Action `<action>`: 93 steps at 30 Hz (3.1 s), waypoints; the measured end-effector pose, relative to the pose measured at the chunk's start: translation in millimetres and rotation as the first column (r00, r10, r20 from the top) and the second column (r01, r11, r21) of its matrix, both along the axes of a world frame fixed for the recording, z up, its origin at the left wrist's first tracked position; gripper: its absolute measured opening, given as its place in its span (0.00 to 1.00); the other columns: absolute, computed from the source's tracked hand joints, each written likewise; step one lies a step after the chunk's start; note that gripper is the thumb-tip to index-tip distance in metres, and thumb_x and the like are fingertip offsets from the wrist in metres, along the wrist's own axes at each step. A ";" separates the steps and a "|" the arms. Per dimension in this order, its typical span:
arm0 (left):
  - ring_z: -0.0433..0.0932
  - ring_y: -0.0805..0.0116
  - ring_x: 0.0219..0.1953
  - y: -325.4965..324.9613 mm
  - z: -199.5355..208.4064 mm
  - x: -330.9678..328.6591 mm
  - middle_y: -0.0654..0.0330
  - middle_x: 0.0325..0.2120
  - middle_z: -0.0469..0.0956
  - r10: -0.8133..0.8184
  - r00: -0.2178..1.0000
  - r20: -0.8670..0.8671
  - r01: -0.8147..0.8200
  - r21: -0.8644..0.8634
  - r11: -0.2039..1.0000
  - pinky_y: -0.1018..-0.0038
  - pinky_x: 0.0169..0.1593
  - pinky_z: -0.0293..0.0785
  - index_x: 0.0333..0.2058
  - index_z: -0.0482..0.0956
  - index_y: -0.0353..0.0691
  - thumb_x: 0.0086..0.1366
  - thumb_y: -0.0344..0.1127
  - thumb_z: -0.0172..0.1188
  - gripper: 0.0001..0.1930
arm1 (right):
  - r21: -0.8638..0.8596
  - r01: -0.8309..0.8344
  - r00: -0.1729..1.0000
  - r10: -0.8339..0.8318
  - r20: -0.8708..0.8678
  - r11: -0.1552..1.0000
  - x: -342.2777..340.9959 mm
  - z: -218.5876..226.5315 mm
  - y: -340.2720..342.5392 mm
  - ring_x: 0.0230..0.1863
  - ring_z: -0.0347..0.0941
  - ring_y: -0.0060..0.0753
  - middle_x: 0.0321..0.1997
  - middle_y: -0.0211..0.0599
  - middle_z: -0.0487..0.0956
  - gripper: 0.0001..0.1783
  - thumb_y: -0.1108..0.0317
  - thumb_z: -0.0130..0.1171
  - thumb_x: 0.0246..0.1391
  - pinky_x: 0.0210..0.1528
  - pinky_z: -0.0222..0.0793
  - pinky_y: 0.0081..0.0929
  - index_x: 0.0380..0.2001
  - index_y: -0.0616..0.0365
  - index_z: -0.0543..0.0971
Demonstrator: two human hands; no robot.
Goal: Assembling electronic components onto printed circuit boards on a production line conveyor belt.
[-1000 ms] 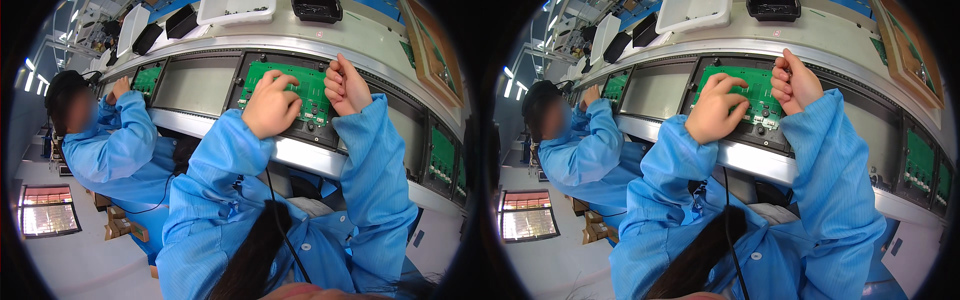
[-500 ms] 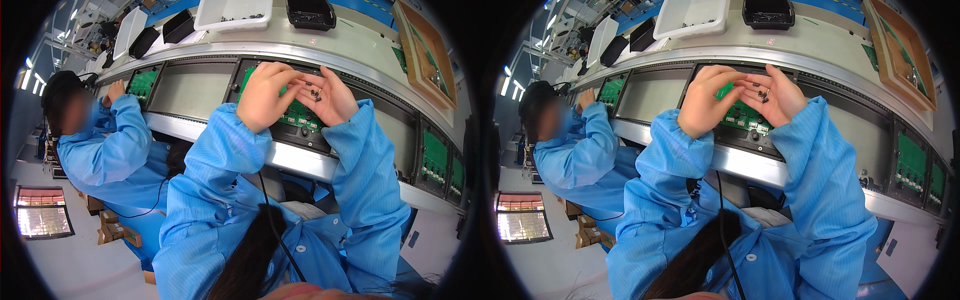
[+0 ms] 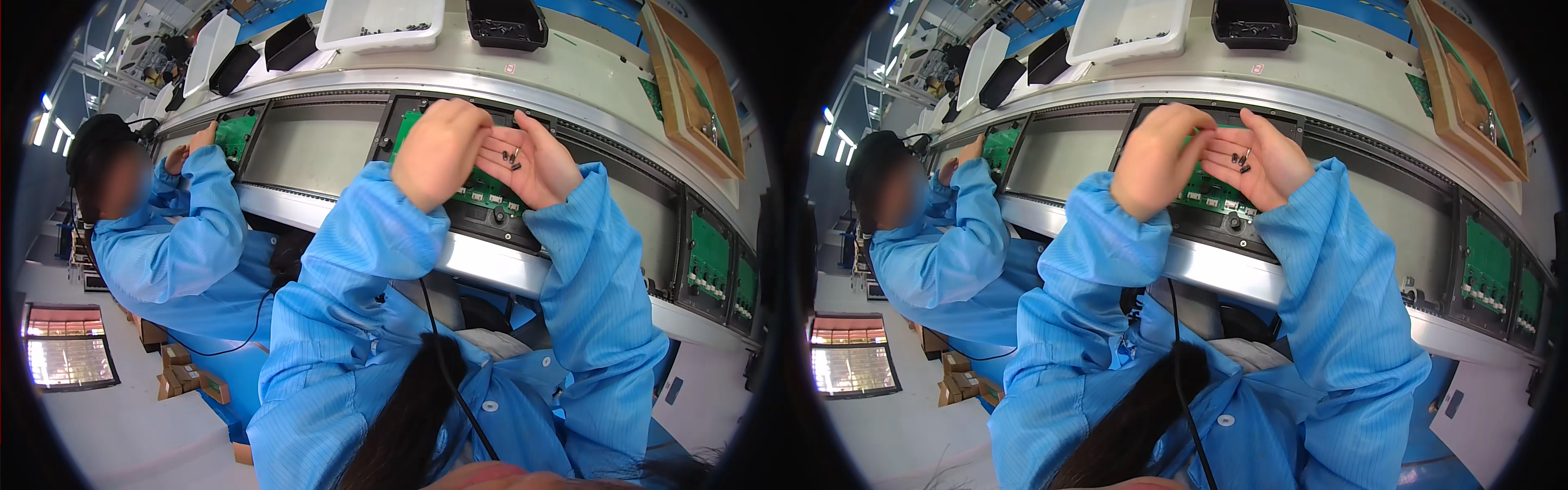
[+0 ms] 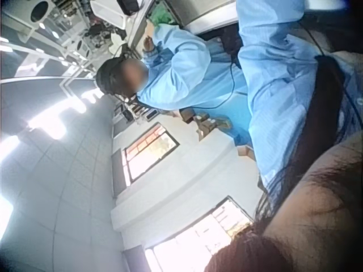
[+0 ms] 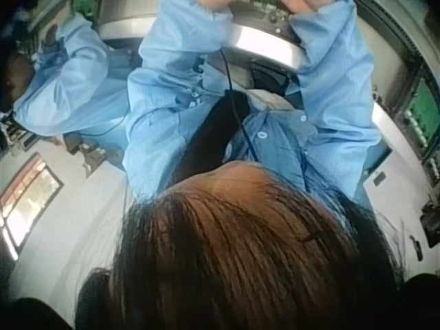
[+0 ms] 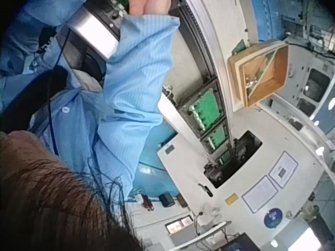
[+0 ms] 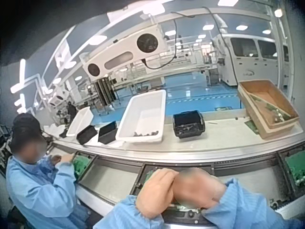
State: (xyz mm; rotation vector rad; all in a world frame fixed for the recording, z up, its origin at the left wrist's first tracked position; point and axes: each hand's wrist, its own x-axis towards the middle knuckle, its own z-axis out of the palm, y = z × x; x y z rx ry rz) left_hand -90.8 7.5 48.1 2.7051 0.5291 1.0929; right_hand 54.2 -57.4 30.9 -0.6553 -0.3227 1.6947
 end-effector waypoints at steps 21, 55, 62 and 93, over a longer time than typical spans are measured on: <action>0.73 0.66 0.24 18.5 -14.6 -104.6 0.58 0.25 0.77 0.273 0.959 0.079 -0.210 -0.454 0.866 0.77 0.30 0.69 0.28 0.78 0.34 0.47 0.24 0.59 0.06 | 0.007 0.026 0.999 -0.026 -0.024 1.000 13.3 1.5 4.0 0.53 0.64 0.42 0.53 0.59 0.64 0.29 0.58 0.39 0.58 0.56 0.60 0.27 0.50 0.78 0.58; 0.71 0.74 0.23 38.0 -38.3 -112.0 0.60 0.21 0.75 0.517 0.705 0.486 -0.081 -0.670 0.738 0.82 0.29 0.67 0.31 0.75 0.32 0.52 0.23 0.55 0.06 | -0.085 0.164 0.986 -0.166 -0.017 0.983 9.4 -16.7 11.6 0.11 0.49 0.11 0.17 0.24 0.60 0.08 0.63 0.45 0.56 0.08 0.41 0.09 0.29 0.55 0.68; 0.73 0.74 0.26 38.4 -38.5 -114.6 0.59 0.24 0.76 0.502 0.748 0.434 -0.085 -0.687 0.722 0.83 0.31 0.69 0.31 0.75 0.31 0.52 0.23 0.57 0.06 | -0.084 0.164 0.986 -0.166 -0.017 0.983 8.8 -19.0 12.0 0.12 0.50 0.11 0.18 0.25 0.61 0.07 0.64 0.46 0.56 0.09 0.43 0.09 0.30 0.56 0.67; 0.71 0.71 0.22 25.9 -19.9 -114.6 0.61 0.23 0.76 0.358 0.880 0.312 -0.218 -0.405 0.888 0.80 0.28 0.67 0.27 0.77 0.34 0.47 0.23 0.59 0.06 | 0.028 0.087 0.984 -0.082 -0.159 0.996 12.4 -18.7 17.2 0.15 0.52 0.14 0.20 0.26 0.61 0.07 0.65 0.44 0.56 0.13 0.47 0.11 0.31 0.57 0.67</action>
